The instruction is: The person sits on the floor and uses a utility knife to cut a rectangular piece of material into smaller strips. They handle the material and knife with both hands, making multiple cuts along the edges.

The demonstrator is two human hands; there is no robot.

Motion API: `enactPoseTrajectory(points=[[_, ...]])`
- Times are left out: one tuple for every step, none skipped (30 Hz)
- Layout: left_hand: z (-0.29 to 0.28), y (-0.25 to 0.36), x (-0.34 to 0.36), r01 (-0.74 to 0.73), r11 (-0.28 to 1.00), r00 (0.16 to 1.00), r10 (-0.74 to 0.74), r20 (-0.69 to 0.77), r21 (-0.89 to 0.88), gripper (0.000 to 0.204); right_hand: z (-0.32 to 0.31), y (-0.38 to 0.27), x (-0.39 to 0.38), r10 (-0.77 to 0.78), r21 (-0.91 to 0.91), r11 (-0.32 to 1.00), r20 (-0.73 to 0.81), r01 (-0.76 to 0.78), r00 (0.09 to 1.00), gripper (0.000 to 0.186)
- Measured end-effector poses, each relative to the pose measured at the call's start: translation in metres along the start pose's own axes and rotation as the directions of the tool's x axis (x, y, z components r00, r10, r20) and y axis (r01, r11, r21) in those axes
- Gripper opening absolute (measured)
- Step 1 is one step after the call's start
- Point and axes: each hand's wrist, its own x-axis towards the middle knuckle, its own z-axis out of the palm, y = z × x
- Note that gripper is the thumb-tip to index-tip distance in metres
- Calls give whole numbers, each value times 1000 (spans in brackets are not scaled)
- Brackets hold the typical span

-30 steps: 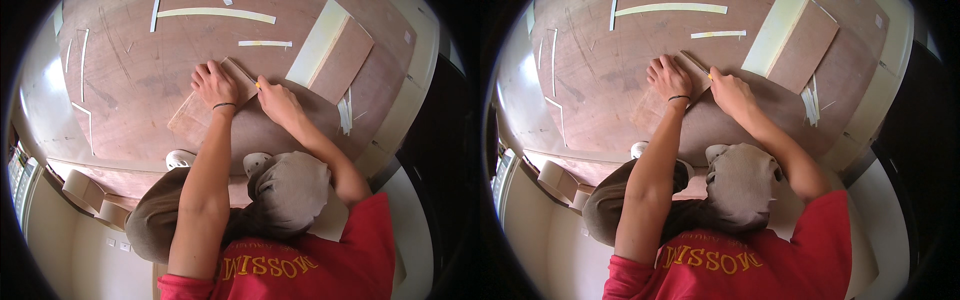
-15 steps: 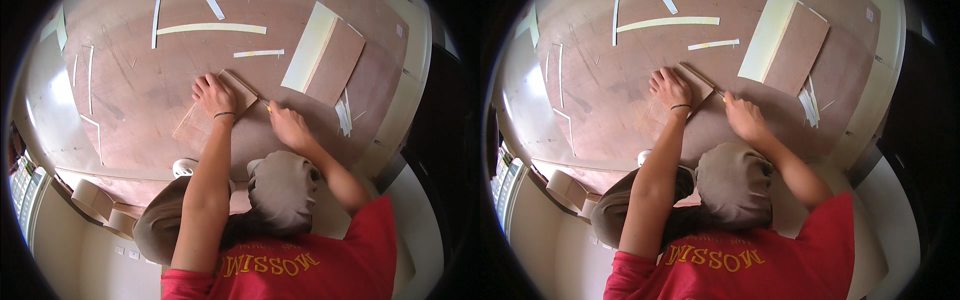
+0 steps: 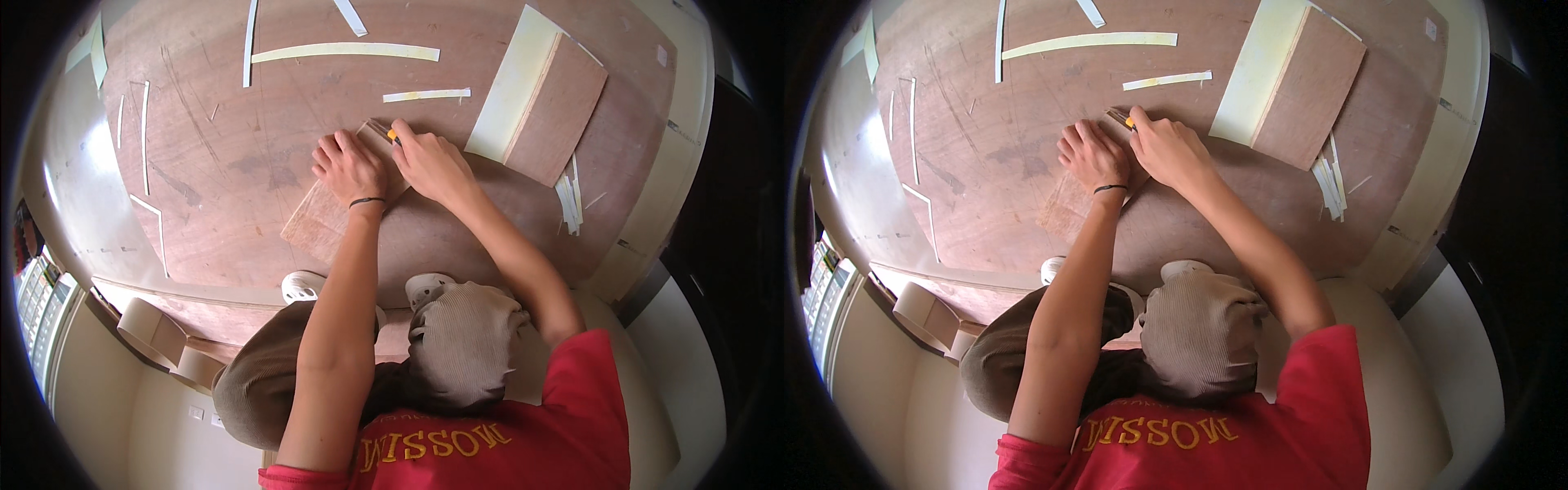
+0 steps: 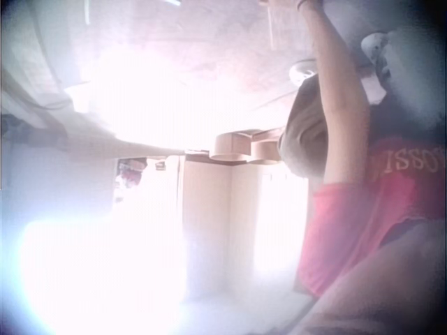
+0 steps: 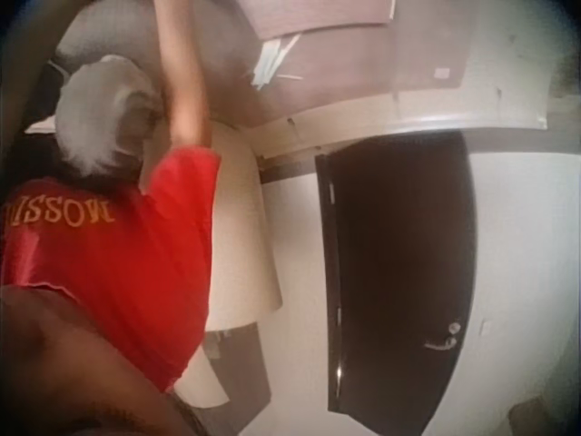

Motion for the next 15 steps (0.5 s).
enactPoseTrajectory(points=[[0, 1, 0, -2, 1000, 1000, 2, -7, -1, 15, 0, -1, 2, -14, 2, 1000, -1, 14, 1000, 23], [0, 0, 0, -1, 1000, 1000, 1, -16, -1, 15, 1, -2, 3, -16, -14, 1000, 10, 16, 1000, 24], [1, 0, 0, -1, 1000, 1000, 1, -24, -2, 15, 2, -3, 4, -18, -32, 999, 20, 19, 1000, 25], [1, 0, 0, -3, 1000, 999, 3, -35, 5, 15, 2, -3, 5, -19, -49, 999, 30, 21, 999, 26], [2, 0, 0, -6, 1000, 999, 6, -46, 10, 14, 1, -4, 6, -16, -50, 999, 36, 18, 999, 26], [2, 0, 0, -9, 1000, 998, 9, -56, 14, 14, 0, -4, 6, -13, -50, 999, 42, 15, 999, 26], [3, 1, 0, -6, 1000, 998, 7, -56, 9, 14, 0, -4, 6, -9, -51, 999, 48, 12, 999, 25], [2, 0, 0, -2, 1000, 998, 3, -55, 6, 14, -2, -7, 7, 9, -54, 999, 56, -6, 998, 25], [2, 0, -1, 2, 1000, 999, -2, -54, 3, 14, -2, -11, 7, 28, -58, 998, 65, -24, 998, 24], [2, 0, 0, 3, 1000, 999, -3, -53, 5, 14, -2, -15, 8, 46, -62, 997, 73, -42, 996, 23], [3, 0, 1, 4, 1000, 999, -3, -53, 6, 14, -3, -17, 9, 63, -69, 996, 80, -57, 995, 23], [3, 0, 2, 4, 1000, 999, -4, -54, 8, 14, -3, -20, 9, 80, -76, 994, 88, -73, 993, 22], [3, 0, 2, 9, 1000, 999, -9, -44, -4, 14, -4, -21, 10, 97, -83, 993, 95, -89, 991, 22], [3, 0, 1, 16, 1000, 999, -16, -32, -14, 14, -4, -23, 9, 104, -86, 992, 98, -95, 990, 22], [2, 0, -1, 22, 999, 1000, -23, -20, -24, 14, -4, -23, 9, 111, -89, 991, 100, -102, 989, 22]])
